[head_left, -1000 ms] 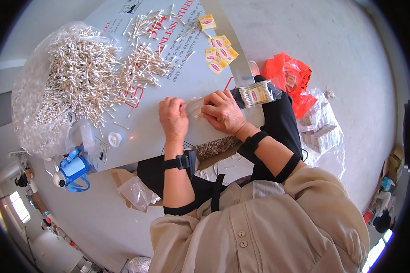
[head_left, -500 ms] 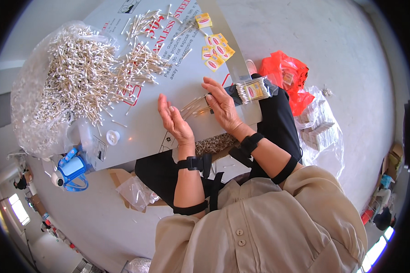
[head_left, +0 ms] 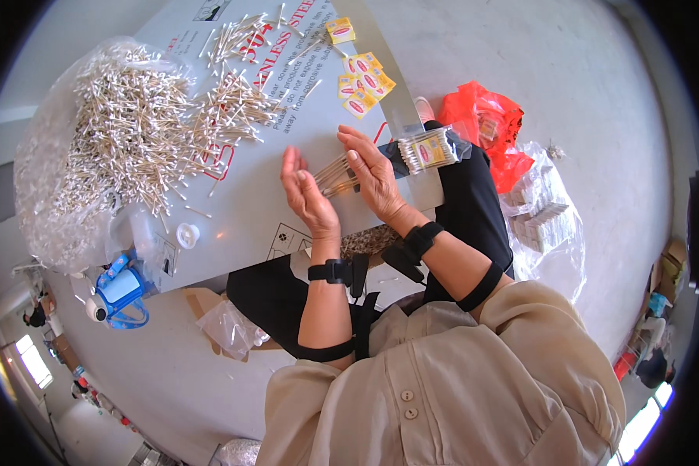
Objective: Manually organizing, counting, and packaging cotton swabs into plastic sleeves and applying labels.
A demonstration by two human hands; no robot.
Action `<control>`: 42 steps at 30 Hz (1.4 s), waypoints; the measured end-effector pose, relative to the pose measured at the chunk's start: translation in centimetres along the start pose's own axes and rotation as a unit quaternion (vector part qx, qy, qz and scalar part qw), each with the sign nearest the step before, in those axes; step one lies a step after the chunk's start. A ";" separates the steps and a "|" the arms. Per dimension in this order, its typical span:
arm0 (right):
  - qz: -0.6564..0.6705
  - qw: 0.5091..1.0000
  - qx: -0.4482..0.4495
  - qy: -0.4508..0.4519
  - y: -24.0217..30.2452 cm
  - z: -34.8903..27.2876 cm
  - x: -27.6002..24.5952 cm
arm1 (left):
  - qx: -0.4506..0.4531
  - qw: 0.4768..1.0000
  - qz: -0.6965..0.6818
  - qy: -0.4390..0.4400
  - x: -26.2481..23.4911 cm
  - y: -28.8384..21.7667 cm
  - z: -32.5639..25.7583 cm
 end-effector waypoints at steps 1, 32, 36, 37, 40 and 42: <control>-0.001 1.000 0.000 0.000 0.0 -0.1 0.0 | -0.005 0.999 0.012 0.029 0.6 -0.2 0.2; -0.132 0.990 -0.043 0.009 0.5 -0.9 -2.0 | 0.143 0.863 0.447 0.184 2.2 -5.7 4.7; -0.132 0.989 -0.059 0.001 0.8 -0.6 -2.0 | 0.018 0.842 0.420 0.337 -1.7 -4.5 -1.6; -0.166 0.983 -0.081 0.007 0.7 -0.6 -2.1 | 0.007 0.859 0.404 0.314 -2.3 -4.3 -1.8; -0.157 0.985 -0.075 0.015 1.0 -0.6 -1.6 | -0.023 0.911 0.375 0.170 -4.8 -3.8 1.3; -0.159 0.985 -0.067 0.023 1.0 -0.6 -1.4 | 0.066 0.903 0.415 0.086 -5.0 -4.7 4.8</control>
Point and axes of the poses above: each hand's wrist, its own z-axis towards the middle knuckle, its own x-axis out of the palm, y = z × x, the point moved 5 cm from there along z, towards the middle knuckle, and after that the axes turned 15 degrees about -x, right-handed, at the moved point
